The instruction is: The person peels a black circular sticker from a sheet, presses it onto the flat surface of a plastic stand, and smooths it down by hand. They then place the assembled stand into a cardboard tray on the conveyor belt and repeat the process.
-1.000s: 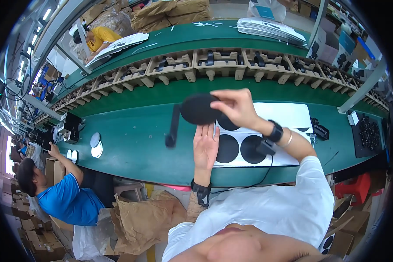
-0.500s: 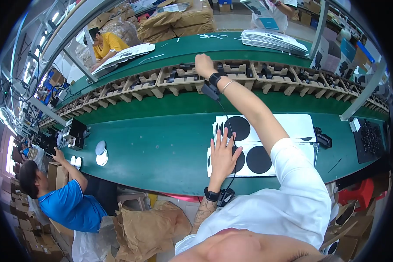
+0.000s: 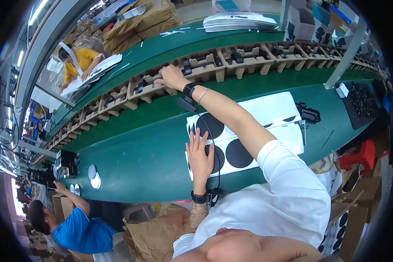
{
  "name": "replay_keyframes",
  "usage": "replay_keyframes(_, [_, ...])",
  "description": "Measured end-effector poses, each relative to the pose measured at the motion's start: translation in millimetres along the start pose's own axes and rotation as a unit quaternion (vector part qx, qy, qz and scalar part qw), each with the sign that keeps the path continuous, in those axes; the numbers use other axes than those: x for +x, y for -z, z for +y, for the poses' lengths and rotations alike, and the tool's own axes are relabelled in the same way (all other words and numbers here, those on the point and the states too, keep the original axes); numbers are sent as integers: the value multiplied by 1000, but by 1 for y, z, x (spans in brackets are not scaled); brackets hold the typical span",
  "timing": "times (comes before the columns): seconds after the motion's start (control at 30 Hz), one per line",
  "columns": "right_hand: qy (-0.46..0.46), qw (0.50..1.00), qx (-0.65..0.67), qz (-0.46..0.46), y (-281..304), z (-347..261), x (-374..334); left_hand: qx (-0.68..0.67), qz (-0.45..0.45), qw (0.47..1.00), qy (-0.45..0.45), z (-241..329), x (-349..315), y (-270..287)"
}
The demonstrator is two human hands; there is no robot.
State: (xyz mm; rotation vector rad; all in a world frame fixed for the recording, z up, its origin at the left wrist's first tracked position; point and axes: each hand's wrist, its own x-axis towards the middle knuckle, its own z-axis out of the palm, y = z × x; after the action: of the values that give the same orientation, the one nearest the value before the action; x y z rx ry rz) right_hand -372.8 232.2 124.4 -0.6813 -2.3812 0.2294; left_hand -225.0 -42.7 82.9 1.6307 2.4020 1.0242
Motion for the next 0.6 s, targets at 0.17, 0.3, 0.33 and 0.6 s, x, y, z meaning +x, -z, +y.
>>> replay_keyframes(0.17, [16,994,-72,-76,-3,-2,-39,-2,8,1000,8,2,2,-3])
replay_keyframes(0.3, [40,994,-62,-84,6,24,-36,8,6,1000,10,14,4,-8])
replay_keyframes(0.33, [40,990,-48,-124,13,28,-32,6,4,1000,10,15,5,-8])
replay_keyframes(0.6, [122,901,321,-266,110,15,-140,45,-4,999,-23,14,-8,10])
